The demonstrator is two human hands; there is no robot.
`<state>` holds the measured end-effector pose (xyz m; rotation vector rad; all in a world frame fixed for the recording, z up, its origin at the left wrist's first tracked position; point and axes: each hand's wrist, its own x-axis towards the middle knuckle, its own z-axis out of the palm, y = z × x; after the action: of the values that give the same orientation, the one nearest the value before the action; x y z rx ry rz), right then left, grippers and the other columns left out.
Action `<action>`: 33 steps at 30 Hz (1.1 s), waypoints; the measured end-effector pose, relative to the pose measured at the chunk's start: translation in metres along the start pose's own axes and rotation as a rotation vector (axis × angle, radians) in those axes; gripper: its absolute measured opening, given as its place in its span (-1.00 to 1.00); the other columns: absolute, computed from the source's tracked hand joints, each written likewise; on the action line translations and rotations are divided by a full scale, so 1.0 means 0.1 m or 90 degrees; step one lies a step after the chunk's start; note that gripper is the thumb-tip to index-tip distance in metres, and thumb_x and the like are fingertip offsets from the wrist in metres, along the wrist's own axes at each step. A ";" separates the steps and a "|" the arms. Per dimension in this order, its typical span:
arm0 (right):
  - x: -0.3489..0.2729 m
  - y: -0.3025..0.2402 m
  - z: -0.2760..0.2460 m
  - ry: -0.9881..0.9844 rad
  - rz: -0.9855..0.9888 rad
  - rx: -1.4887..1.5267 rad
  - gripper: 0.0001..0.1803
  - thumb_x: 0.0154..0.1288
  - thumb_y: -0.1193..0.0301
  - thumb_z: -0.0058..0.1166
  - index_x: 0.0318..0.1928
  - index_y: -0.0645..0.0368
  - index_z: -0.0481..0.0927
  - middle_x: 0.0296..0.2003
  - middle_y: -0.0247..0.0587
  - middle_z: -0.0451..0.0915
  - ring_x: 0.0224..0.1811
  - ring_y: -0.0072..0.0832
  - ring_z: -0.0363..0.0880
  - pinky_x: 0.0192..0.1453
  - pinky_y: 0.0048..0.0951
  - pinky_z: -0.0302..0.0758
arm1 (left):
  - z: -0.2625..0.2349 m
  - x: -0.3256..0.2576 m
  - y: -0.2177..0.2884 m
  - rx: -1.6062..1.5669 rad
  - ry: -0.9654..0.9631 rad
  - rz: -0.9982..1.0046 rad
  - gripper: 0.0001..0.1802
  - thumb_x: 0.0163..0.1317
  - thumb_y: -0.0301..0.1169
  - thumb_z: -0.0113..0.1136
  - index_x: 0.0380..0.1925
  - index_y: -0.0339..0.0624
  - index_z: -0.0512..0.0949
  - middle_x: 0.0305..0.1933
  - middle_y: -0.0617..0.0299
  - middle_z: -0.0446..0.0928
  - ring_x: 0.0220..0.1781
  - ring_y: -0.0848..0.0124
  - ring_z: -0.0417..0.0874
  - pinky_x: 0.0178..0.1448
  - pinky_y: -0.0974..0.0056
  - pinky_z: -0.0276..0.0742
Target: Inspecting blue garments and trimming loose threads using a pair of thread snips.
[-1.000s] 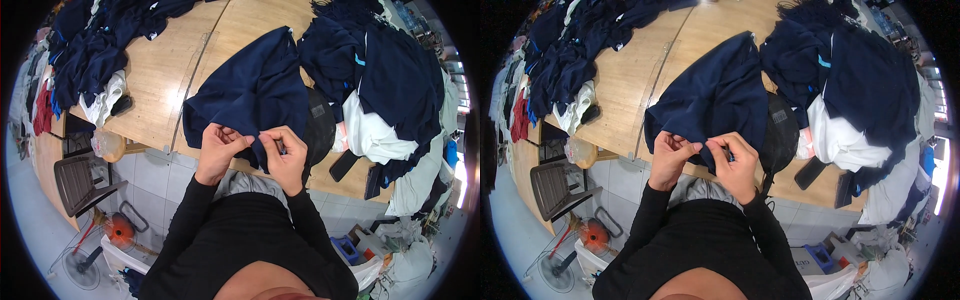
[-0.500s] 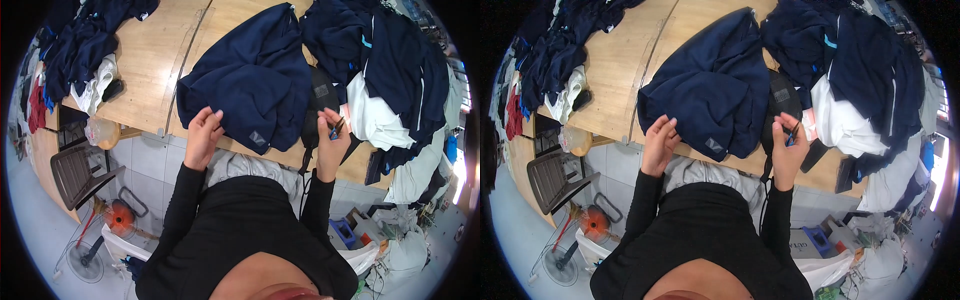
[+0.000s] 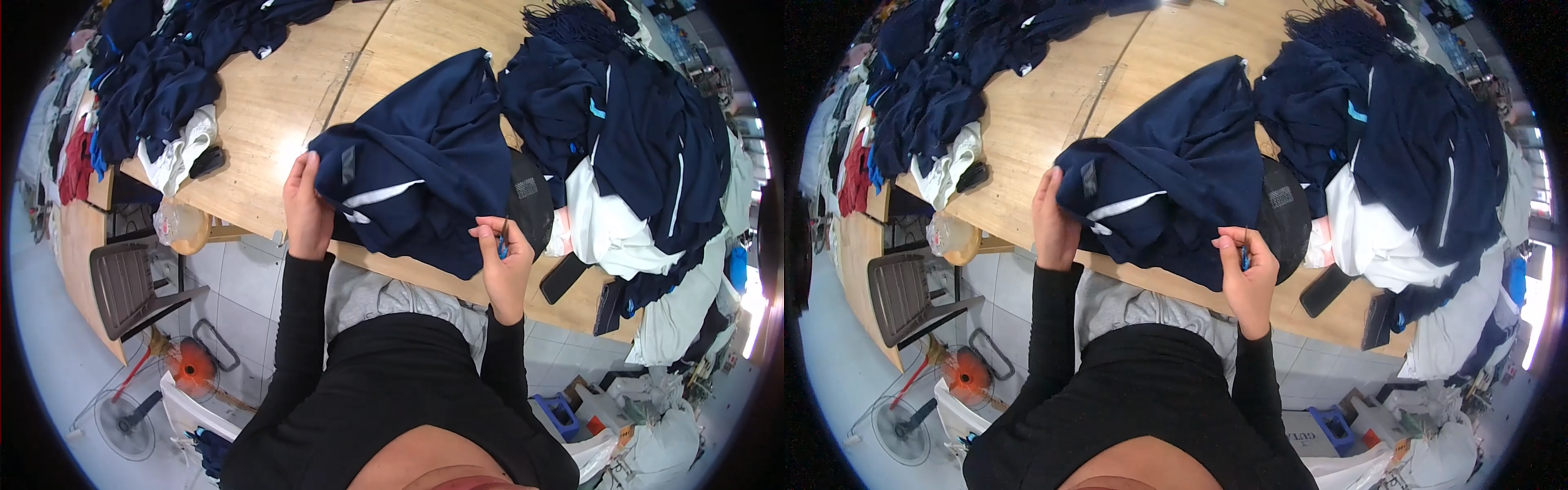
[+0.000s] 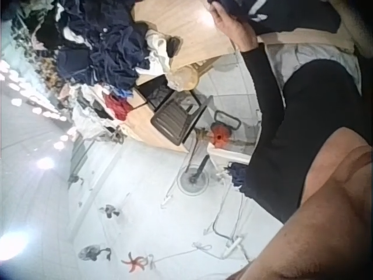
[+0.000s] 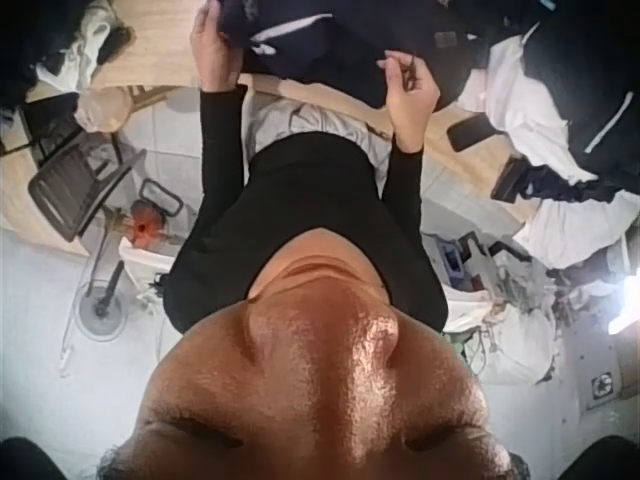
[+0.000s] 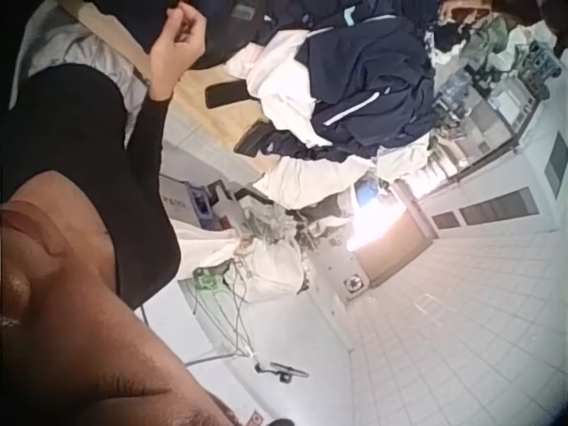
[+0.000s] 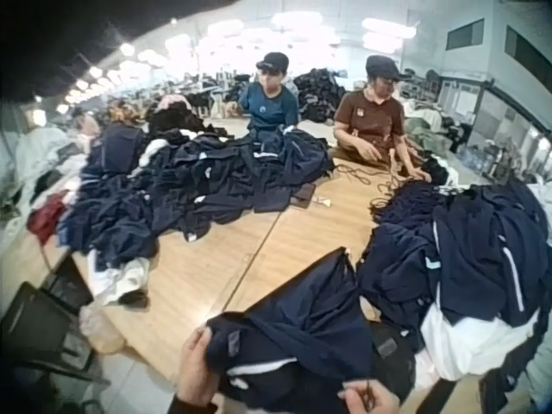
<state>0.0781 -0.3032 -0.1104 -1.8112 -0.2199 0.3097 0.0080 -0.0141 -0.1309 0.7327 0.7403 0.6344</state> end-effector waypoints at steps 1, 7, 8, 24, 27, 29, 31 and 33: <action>-0.01 0.04 -0.01 0.005 -0.002 0.008 -0.83 0.64 0.46 0.29 0.06 0.32 0.75 -0.16 -0.27 0.81 -0.09 -0.62 0.75 0.04 -0.57 0.57 | -0.29 0.17 -0.12 0.038 -0.024 -0.055 -0.78 0.74 -0.22 0.20 -0.16 0.00 0.66 -0.32 0.53 0.63 -0.38 0.81 0.55 -0.36 0.57 0.40; 0.03 0.05 -0.08 0.032 0.010 -0.023 -0.81 0.66 0.46 0.23 0.08 0.34 0.74 -0.15 -0.22 0.82 -0.06 -0.56 0.77 0.12 -0.51 0.59 | -0.47 0.01 -0.22 0.025 -0.017 -0.136 -0.65 0.66 -0.13 0.35 0.16 -0.16 0.67 -0.25 0.55 0.59 -0.34 0.75 0.50 -0.25 0.57 0.40; -0.02 0.07 -0.09 0.026 0.013 -0.021 -0.81 0.66 0.46 0.23 0.08 0.34 0.74 -0.15 -0.22 0.82 -0.06 -0.56 0.77 0.12 -0.51 0.59 | -0.64 -0.04 -0.30 0.084 -0.033 -0.092 -0.61 0.60 -0.23 0.41 0.22 -0.24 0.63 -0.15 0.47 0.65 -0.22 0.69 0.59 -0.12 0.53 0.50; 0.01 0.14 -0.04 -0.008 0.034 -0.049 -0.82 0.66 0.45 0.23 0.06 0.32 0.76 -0.15 -0.25 0.83 -0.05 -0.58 0.75 0.09 -0.54 0.55 | -0.62 -0.23 -0.04 0.189 -0.088 -0.054 -0.84 0.53 -0.50 0.38 0.03 -0.27 0.74 -0.11 0.35 0.77 -0.06 0.62 0.71 0.04 0.43 0.58; 0.02 0.05 -0.02 -0.014 0.056 -0.044 -0.82 0.67 0.46 0.22 0.06 0.33 0.76 -0.16 -0.25 0.83 -0.05 -0.58 0.76 0.11 -0.54 0.57 | -0.28 -0.30 0.10 -0.150 -0.239 -0.054 -0.56 0.59 -0.61 0.16 0.42 -0.28 0.54 0.32 0.11 0.74 0.35 0.36 0.76 0.44 0.23 0.68; 0.03 0.01 -0.01 -0.015 0.038 -0.036 -0.82 0.68 0.46 0.21 0.06 0.33 0.76 -0.16 -0.25 0.83 -0.06 -0.58 0.76 0.12 -0.54 0.58 | -0.10 -0.37 0.11 -0.173 -0.268 -0.059 -0.47 0.58 -0.65 0.14 0.51 -0.28 0.46 0.38 0.07 0.70 0.42 0.31 0.73 0.48 0.18 0.66; 0.04 -0.06 0.02 -0.019 0.010 -0.013 -0.83 0.67 0.49 0.21 0.07 0.33 0.75 -0.16 -0.25 0.82 -0.08 -0.59 0.76 0.09 -0.55 0.59 | 0.10 -0.44 0.13 -0.199 -0.287 -0.089 -0.19 0.49 -0.80 0.07 0.71 -0.24 0.19 0.54 -0.04 0.57 0.55 0.22 0.65 0.53 0.15 0.65; 0.02 -0.15 0.03 -0.013 -0.003 0.009 -0.84 0.67 0.51 0.21 0.07 0.33 0.75 -0.16 -0.25 0.82 -0.09 -0.60 0.75 0.08 -0.57 0.59 | 0.17 -0.48 0.13 -0.180 -0.343 -0.097 -0.13 0.45 -0.84 0.07 0.73 -0.23 0.16 0.54 -0.06 0.57 0.55 0.21 0.64 0.54 0.16 0.64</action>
<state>0.0787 -0.2959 -0.0967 -1.7934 -0.2365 0.3257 -0.0097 -0.0472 -0.0949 0.5430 0.1996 0.3651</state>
